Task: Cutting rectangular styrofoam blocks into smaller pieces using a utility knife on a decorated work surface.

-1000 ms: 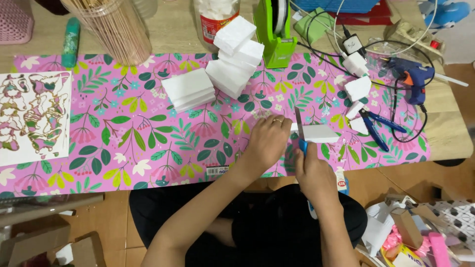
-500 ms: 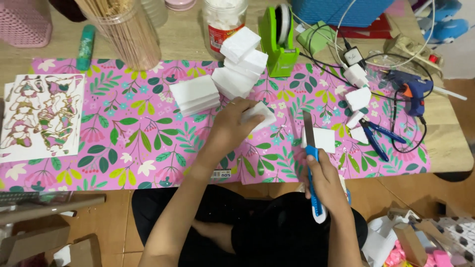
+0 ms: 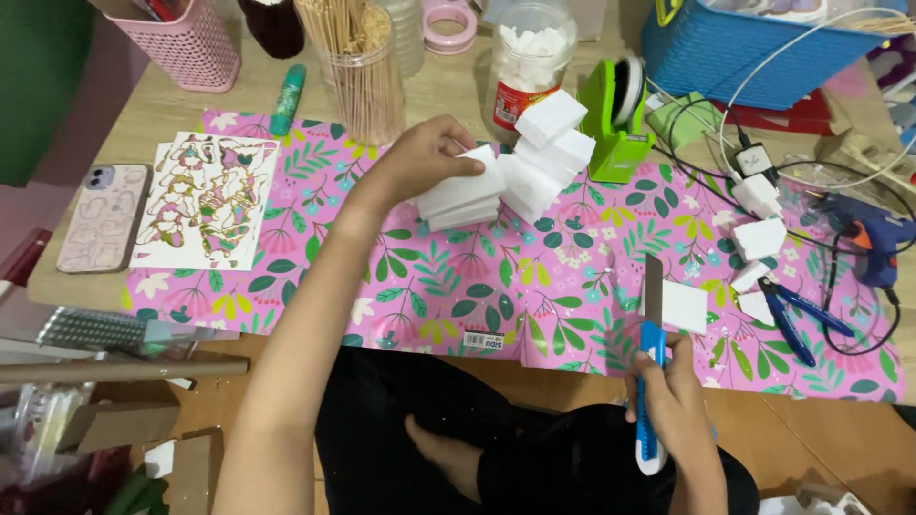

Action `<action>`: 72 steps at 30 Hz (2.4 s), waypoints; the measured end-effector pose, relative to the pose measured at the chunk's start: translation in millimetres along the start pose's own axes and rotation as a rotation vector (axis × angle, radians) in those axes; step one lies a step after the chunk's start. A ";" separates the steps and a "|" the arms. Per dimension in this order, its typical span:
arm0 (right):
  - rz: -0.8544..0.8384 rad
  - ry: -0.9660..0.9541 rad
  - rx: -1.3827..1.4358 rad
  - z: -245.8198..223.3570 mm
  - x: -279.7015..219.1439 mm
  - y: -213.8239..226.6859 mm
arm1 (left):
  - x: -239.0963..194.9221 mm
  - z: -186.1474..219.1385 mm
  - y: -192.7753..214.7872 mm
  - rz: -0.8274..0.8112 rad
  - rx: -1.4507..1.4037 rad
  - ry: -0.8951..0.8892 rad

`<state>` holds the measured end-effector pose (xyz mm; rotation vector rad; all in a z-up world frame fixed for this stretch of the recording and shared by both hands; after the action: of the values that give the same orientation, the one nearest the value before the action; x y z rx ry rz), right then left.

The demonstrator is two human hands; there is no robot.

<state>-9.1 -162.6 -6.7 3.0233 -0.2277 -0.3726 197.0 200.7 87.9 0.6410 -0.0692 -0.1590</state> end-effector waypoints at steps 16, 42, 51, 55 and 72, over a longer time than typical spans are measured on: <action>-0.093 0.047 0.113 25.2 -24.6 23.9 | 50.1 -30.1 -26.2 0.013 0.441 0.049; 0.232 0.055 0.173 43.1 -65.3 145.0 | -75.2 172.6 -187.7 -0.011 0.622 -0.913; 0.390 0.019 0.155 64.1 -95.5 191.1 | -49.6 154.6 -338.2 0.048 0.665 -0.914; 0.437 -0.057 0.194 68.1 -103.0 198.7 | -40.3 154.3 -342.2 -0.034 0.662 -0.838; 0.232 -0.022 0.127 91.3 -49.6 162.4 | -82.0 110.5 17.9 0.377 0.639 -0.440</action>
<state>-101.5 -320.9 -66.3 3.0692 -0.6188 -0.3839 105.9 163.5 185.8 1.2062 -0.6817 0.0985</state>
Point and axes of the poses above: each hand's wrist, its own x-axis towards the middle knuckle, its own y-axis out of the back of the hand, z = x × y, the point moved 10 cm from there along x, towards the middle knuckle, and after that the axes turned 11 degrees about x, right-handed, at the moved point
